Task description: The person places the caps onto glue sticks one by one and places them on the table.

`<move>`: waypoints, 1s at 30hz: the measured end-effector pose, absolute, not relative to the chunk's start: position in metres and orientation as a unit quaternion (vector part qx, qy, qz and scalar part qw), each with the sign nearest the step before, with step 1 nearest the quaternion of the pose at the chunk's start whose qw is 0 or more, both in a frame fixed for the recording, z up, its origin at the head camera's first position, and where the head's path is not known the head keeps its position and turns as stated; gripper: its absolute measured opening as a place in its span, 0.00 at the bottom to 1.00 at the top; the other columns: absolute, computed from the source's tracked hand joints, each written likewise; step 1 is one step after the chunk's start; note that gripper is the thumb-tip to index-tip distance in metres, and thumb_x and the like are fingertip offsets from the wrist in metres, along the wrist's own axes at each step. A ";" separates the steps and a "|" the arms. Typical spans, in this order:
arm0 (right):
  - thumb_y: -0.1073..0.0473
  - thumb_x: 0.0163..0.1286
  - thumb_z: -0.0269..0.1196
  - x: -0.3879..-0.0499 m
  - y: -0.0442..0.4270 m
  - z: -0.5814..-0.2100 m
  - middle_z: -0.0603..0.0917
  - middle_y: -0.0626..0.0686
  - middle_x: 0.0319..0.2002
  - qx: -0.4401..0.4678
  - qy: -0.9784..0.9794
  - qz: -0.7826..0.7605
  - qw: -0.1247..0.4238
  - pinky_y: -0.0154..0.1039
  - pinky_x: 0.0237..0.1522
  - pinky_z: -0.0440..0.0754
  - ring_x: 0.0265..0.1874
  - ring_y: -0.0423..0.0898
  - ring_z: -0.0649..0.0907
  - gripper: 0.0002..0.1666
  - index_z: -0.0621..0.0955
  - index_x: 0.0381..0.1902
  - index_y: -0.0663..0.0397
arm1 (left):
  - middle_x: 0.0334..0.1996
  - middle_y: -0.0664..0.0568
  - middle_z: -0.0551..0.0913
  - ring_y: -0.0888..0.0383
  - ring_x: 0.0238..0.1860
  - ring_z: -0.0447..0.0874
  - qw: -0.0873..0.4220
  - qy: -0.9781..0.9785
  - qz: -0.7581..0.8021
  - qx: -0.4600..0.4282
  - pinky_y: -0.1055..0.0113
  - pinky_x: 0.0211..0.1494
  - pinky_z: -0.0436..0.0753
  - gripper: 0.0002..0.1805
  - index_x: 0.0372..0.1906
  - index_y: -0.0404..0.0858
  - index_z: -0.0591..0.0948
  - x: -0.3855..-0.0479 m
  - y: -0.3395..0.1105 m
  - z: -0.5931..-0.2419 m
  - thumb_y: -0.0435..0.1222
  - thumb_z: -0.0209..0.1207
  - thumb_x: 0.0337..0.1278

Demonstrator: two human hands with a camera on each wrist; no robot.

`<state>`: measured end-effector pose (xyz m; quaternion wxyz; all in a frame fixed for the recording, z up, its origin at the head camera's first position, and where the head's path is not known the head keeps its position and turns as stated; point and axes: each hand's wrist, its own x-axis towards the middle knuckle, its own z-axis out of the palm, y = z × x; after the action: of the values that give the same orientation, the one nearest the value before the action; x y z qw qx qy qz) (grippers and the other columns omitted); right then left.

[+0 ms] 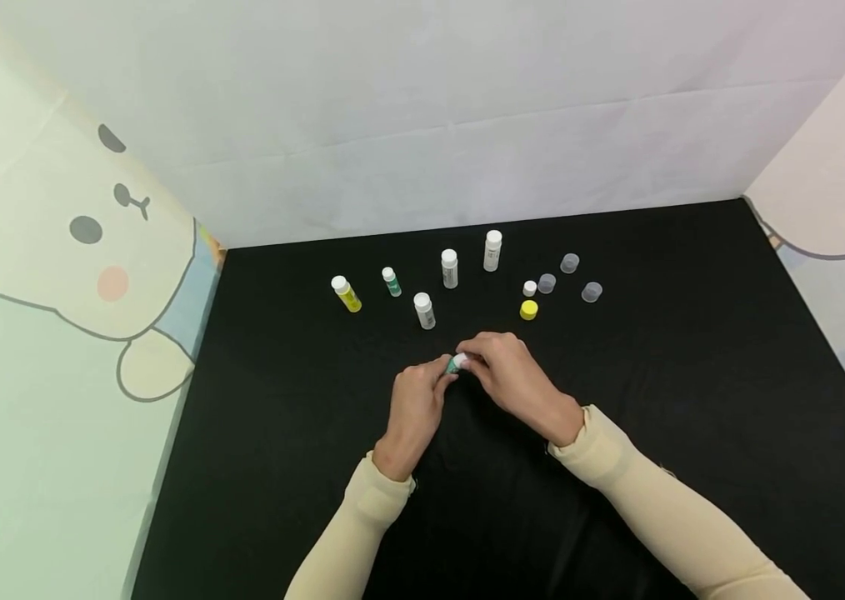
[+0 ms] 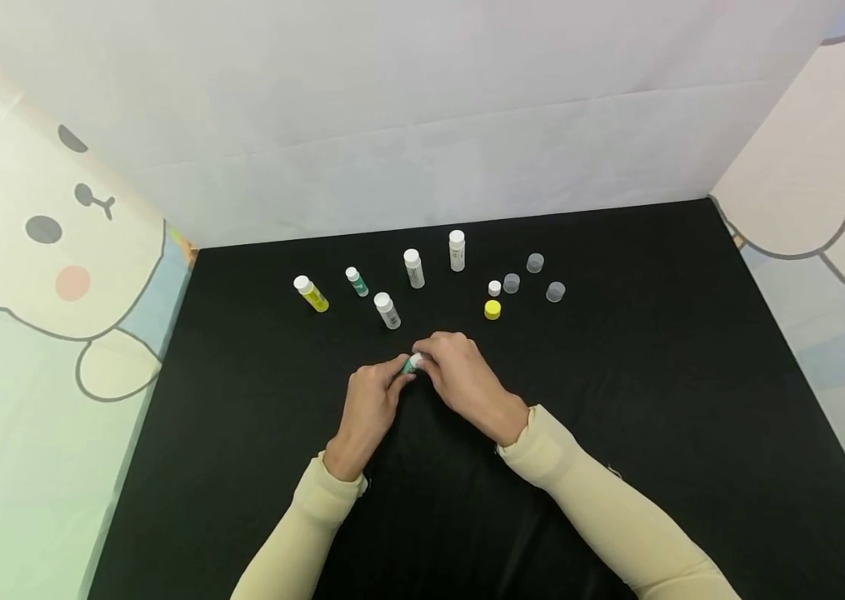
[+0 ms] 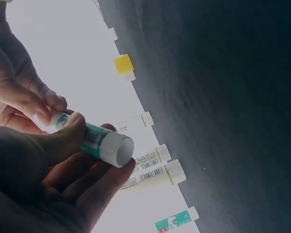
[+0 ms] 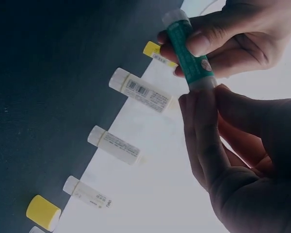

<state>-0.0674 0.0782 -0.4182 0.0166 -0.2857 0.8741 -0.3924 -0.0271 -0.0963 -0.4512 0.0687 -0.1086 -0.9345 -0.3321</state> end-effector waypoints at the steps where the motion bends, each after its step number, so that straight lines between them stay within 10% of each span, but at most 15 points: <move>1: 0.71 0.71 0.69 -0.067 0.078 -0.418 0.90 0.54 0.39 -0.286 0.875 -0.392 0.016 0.45 0.43 0.88 0.38 0.47 0.88 0.07 0.90 0.44 0.60 | 0.39 0.46 0.93 0.50 0.40 0.93 0.069 -0.935 -0.331 -0.109 0.54 0.40 0.89 0.04 0.42 0.37 0.88 -0.027 -0.096 -0.451 0.30 0.68 0.65; 30: 0.68 0.75 0.67 -0.072 0.060 -0.430 0.90 0.55 0.48 -0.283 0.851 -0.442 -0.003 0.42 0.44 0.87 0.42 0.47 0.89 0.11 0.89 0.52 0.63 | 0.48 0.45 0.92 0.52 0.48 0.92 0.052 -0.933 -0.353 -0.036 0.54 0.51 0.89 0.13 0.53 0.36 0.90 -0.030 -0.111 -0.442 0.30 0.71 0.64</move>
<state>-0.0719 0.0605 -0.4301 -0.0027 -0.2834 0.8510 -0.4422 -0.0301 -0.1108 -0.4421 0.0523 -0.0361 -0.9335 -0.3530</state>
